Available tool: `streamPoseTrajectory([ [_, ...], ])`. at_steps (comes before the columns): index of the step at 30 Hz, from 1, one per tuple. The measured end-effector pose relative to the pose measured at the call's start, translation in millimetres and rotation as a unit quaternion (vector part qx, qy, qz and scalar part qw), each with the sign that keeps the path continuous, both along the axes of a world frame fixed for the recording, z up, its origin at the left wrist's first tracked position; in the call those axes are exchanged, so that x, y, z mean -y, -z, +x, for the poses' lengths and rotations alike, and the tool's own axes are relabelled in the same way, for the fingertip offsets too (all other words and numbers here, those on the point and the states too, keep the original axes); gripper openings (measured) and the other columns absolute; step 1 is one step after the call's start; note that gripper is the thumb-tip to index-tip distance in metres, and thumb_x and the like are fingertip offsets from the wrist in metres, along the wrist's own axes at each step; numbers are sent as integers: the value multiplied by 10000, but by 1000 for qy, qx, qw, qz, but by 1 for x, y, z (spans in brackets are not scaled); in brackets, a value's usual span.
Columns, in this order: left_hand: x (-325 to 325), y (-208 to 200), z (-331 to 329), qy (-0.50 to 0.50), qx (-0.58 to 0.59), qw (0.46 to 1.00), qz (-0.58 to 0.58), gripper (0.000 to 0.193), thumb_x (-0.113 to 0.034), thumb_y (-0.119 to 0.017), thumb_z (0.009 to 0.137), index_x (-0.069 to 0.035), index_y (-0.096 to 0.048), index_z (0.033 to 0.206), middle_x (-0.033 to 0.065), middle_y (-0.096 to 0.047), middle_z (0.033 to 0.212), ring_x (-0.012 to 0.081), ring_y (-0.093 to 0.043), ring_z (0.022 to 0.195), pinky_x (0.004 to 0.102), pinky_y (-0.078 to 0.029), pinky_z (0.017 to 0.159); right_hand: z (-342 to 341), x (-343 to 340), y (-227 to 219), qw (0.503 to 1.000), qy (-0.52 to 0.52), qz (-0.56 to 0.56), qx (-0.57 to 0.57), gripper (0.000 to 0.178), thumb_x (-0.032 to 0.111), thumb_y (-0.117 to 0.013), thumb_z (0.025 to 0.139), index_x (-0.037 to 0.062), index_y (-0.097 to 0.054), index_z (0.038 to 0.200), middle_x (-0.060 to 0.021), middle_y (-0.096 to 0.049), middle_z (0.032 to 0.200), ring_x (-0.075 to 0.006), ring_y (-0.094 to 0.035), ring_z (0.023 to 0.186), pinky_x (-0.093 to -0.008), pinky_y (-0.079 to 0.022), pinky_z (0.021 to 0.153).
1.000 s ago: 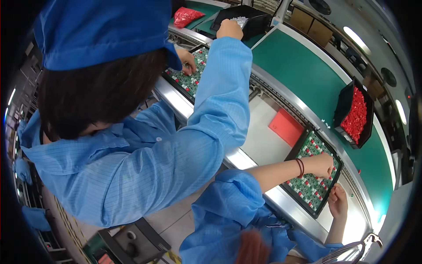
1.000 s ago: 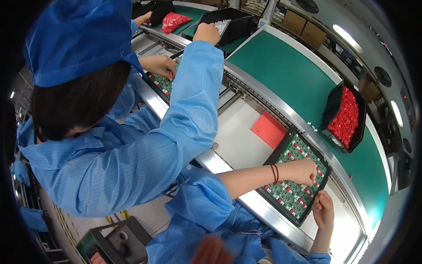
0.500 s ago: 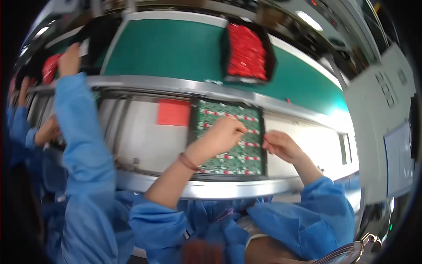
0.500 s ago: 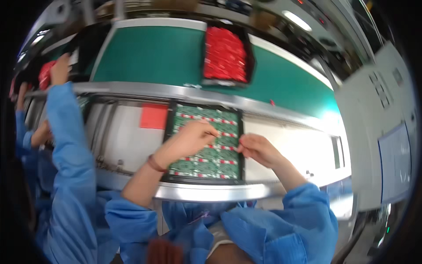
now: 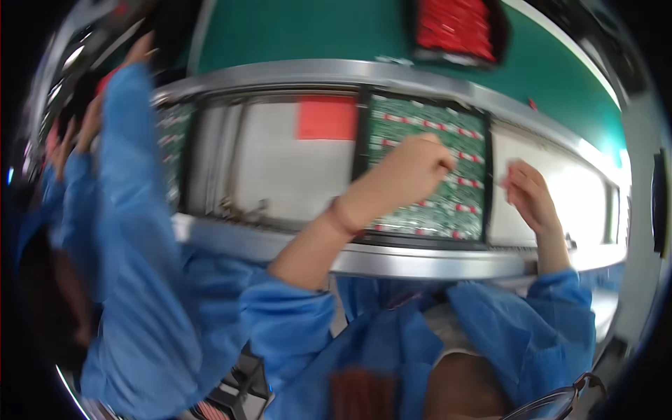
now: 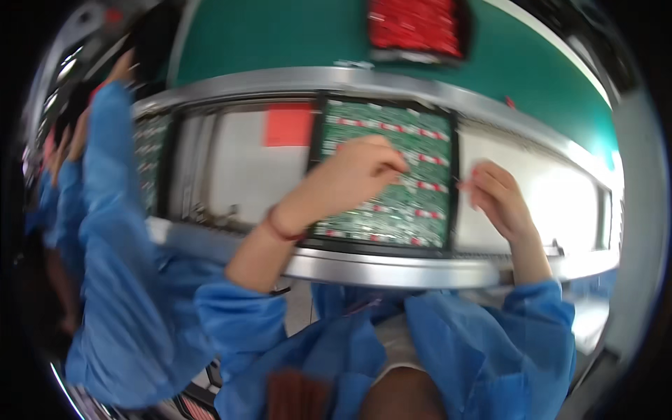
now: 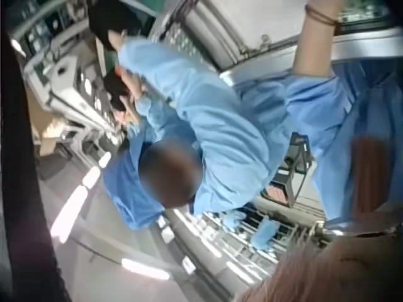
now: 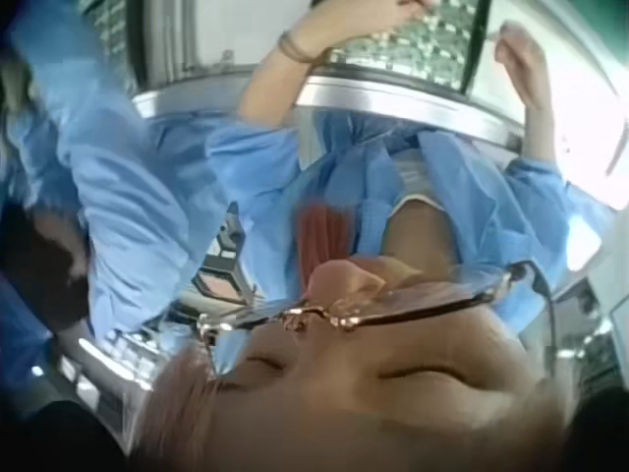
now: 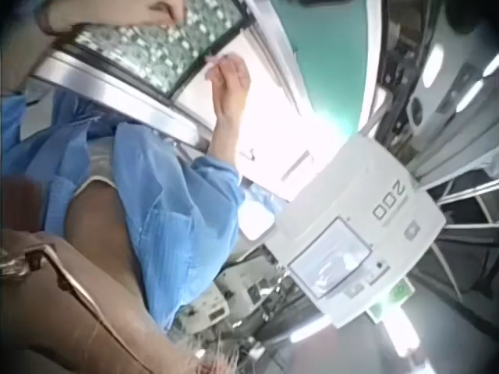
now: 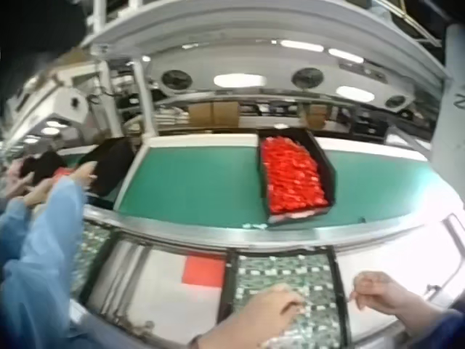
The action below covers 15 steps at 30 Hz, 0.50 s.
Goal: Manually placing small red electronic components onto a printed circuit board on an assembly line.
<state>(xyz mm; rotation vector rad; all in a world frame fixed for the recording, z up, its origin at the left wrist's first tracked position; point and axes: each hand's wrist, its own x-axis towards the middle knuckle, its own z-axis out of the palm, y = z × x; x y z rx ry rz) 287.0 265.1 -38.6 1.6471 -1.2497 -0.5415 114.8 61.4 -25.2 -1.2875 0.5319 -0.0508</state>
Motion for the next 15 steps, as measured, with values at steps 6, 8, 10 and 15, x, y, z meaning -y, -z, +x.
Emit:
streamPoseTrajectory([
  [6,-2,-15,-1,89,7,993,81,90,-6,-563,766,5,-586,852,143,-560,802,267,-596,709,328,-472,593,8,-7,-1,987,-155,-33,-37,88,47,-549,848,8,-532,926,-7,-540,601,-37,-410,466,-185,-312,431],
  [8,5,-17,-9,107,-8,983,151,164,-14,-584,771,-15,-516,920,143,-577,808,263,-605,708,327,-485,592,-2,-11,-6,967,-208,-144,-40,79,15,-594,804,7,-571,879,47,-435,511,-27,-347,456,-220,-270,434],
  [10,-12,-26,-22,58,17,980,187,197,-25,-593,772,-29,-485,936,135,-595,813,248,-617,696,330,-491,583,-4,-26,-25,930,-283,-232,-41,99,42,-610,784,22,-584,878,38,-399,463,-46,-367,430,-228,-286,430],
  [15,-1,-24,-34,61,90,972,208,190,-56,-610,769,-49,-476,904,103,-600,773,247,-609,656,338,-475,551,-27,-41,-12,867,-287,-406,-25,128,192,-594,765,97,-571,848,-12,-494,466,-210,-518,427,-324,-388,430],
])
